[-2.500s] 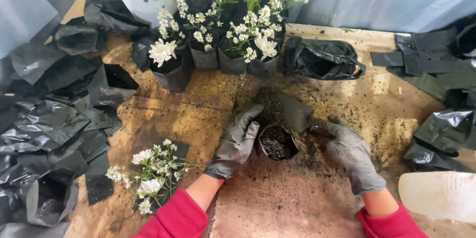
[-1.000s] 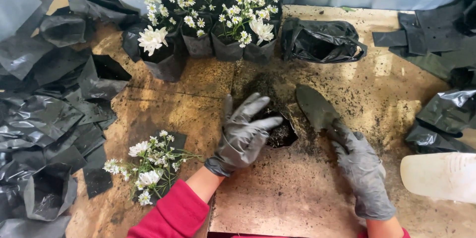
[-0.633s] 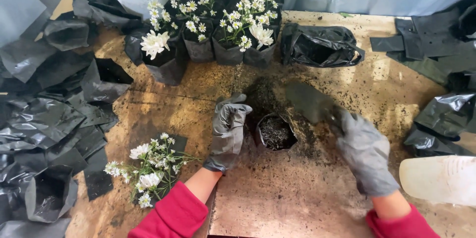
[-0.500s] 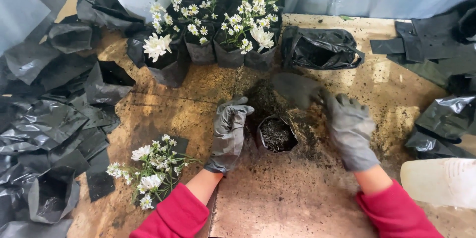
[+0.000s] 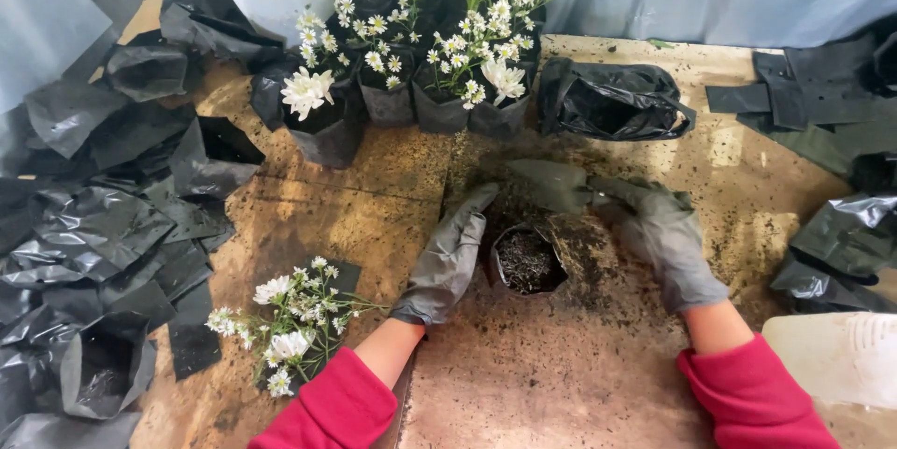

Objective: Preparing planting bags by filling them with soil using a hand trowel and a small stick.

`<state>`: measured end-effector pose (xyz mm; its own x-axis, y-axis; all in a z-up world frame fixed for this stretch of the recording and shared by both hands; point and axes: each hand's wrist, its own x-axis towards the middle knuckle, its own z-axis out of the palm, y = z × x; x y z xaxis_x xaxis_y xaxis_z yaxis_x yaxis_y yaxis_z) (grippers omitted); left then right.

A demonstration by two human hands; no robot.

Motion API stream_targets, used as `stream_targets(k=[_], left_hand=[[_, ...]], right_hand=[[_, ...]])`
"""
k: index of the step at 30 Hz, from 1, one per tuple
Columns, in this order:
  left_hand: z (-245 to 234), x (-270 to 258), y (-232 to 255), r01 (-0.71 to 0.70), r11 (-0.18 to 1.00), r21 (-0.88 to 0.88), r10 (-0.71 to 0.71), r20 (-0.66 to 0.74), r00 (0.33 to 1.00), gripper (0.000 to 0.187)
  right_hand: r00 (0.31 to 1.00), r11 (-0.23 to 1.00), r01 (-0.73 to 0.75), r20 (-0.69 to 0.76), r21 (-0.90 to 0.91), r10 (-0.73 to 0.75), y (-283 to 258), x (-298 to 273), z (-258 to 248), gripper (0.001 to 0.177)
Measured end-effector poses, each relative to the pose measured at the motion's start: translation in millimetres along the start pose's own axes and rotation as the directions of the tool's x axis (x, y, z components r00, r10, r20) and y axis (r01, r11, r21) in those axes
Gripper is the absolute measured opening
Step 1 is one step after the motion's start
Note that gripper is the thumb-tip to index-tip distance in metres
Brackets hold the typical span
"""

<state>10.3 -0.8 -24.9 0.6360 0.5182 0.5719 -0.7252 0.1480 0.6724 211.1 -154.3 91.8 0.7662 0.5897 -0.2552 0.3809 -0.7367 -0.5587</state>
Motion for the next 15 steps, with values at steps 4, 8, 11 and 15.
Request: stream_targets(k=[4,8,11,15], left_hand=[[12,1,-9,0.026,0.647,0.762,0.135,-0.148,0.980,0.060],[15,9,26,0.319,0.737,0.595,-0.189,-0.272,0.944,0.039],[13,7,26,0.197,0.948,0.248,-0.172,-0.119,0.978,0.054],[16,13,28,0.283,0.726,0.627,-0.152,-0.256,0.955,0.042]], right_hand=[[0.994,0.996,0.034,-0.098,-0.082,-0.042,20,-19,-8,0.033],[0.995,0.921,-0.019,-0.102,-0.388,-0.023,32,-49,-17,0.044],[0.828,0.734,0.181,-0.301,-0.655,-0.473,75,-58,-3,0.042],[0.542,0.549,0.186,-0.381,-0.815,-0.749,55,-97,-8,0.050]])
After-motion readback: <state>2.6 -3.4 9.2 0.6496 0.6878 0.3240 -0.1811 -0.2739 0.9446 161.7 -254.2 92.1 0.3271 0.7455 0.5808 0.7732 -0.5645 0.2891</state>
